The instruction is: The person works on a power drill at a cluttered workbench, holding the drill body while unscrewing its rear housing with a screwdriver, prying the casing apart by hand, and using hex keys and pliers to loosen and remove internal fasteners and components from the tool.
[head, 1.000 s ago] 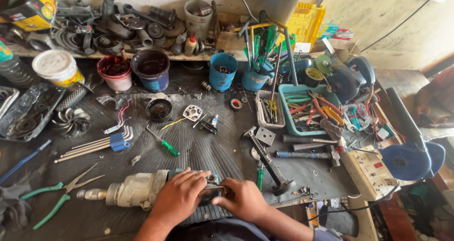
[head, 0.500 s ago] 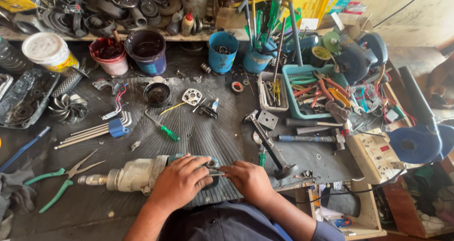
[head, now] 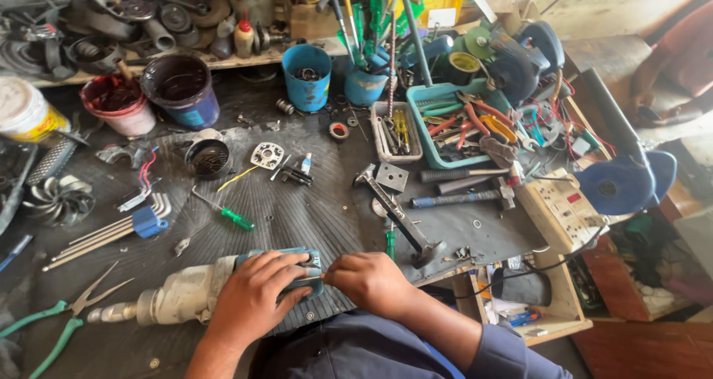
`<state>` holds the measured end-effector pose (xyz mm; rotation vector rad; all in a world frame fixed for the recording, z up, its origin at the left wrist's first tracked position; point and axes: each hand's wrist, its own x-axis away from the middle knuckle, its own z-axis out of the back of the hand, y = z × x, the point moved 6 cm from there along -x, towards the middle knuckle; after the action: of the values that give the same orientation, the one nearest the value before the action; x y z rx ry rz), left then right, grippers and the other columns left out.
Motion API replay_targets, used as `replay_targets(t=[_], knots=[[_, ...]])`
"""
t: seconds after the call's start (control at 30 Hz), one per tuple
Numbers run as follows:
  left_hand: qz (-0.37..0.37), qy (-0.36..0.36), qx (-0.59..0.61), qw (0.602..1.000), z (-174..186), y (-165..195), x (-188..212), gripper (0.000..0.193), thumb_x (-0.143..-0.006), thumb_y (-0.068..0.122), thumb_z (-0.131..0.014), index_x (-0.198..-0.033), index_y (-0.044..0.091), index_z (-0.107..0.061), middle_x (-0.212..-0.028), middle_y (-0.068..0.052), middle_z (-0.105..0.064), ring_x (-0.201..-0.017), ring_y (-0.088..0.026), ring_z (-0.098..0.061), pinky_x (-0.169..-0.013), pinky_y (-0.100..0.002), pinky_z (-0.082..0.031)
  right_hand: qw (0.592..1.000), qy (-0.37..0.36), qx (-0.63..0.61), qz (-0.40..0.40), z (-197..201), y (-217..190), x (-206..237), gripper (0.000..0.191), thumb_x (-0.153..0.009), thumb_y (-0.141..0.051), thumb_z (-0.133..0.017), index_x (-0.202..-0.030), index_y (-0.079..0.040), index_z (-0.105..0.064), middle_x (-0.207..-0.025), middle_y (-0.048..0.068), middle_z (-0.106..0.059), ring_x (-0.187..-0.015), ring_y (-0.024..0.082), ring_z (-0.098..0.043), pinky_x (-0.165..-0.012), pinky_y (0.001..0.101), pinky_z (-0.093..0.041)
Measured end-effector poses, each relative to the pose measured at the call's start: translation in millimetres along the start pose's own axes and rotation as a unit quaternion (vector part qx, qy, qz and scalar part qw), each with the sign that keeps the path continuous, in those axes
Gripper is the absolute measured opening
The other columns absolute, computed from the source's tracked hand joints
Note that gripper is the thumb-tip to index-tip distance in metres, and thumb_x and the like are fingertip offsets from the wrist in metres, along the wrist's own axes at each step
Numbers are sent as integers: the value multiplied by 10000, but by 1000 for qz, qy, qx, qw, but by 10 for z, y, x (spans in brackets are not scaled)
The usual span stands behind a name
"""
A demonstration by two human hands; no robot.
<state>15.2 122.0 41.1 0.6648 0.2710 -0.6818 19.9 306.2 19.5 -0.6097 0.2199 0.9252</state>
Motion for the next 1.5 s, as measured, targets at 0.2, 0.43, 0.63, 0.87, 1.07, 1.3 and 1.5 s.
replay_targets(t=[0.2, 0.43, 0.63, 0.87, 1.07, 1.3, 1.5], knots=[[-26, -28, -97, 995, -173, 131, 13, 256, -807, 202, -681, -1042, 105, -712, -1109, -22, -679, -1001, -229, -630, -848, -427, -467, 998, 9, 54, 27, 99, -56, -1, 165, -876, -134, -702, -1035, -131, -747, -1015, 12, -702, -829, 192, -694, -646, 356, -531], [-45, -101, -186, 976, -619, -48, -39, 363, -711, 264, -654, -1051, 154, -719, -1063, -44, -655, -977, -273, -649, -686, -443, -527, 999, 14, 17, 23, 135, 43, 24, 133, -885, -154, -708, -1015, -159, -730, -1062, -11, -710, -836, 196, -686, -672, 372, -522], [45, -103, -171, 979, -679, -197, -47, 208, -757, 290, -685, -941, 196, -704, -956, 16, -656, -912, -194, -688, -723, -407, -548, 986, 6, -98, -131, 7, 216, 137, 214, -919, -168, -729, -1120, -110, -683, -1022, 38, -692, -792, 236, -690, -708, 377, -557], [55, -27, -146, 987, -353, 125, -176, 123, -771, 216, -707, -852, 137, -659, -871, -24, -636, -866, -254, -674, -722, -428, -527, 743, -29, -471, -475, -419, 538, 319, 392, -1049, -339, -567, -1116, 30, -682, -929, 95, -766, -714, 146, -728, -651, 291, -605], [86, -20, -127, 988, -230, 211, -195, 172, -733, 141, -721, -829, 95, -586, -850, -65, -605, -843, -289, -644, -706, -455, -503, 742, -53, -495, -449, -578, 521, 269, 322, -989, -276, -677, -985, 43, -724, -859, 156, -753, -713, 175, -745, -645, 314, -613], [102, -67, -62, 991, -254, 85, -261, 228, -735, 129, -758, -893, 75, -604, -848, -76, -638, -851, -311, -657, -718, -468, -502, 975, 2, -209, -73, -77, 262, -48, 173, -853, -71, -740, -1025, -82, -756, -935, 67, -735, -833, 233, -732, -701, 364, -588], [95, -187, -40, 977, -308, 72, -187, 114, -848, 131, -663, -945, 70, -665, -887, -88, -708, -878, -295, -689, -767, -464, -474, 993, 26, -22, 117, 173, 18, -153, 298, -802, -145, -692, -1093, -92, -728, -1060, 40, -715, -1002, 228, -715, -767, 369, -563]])
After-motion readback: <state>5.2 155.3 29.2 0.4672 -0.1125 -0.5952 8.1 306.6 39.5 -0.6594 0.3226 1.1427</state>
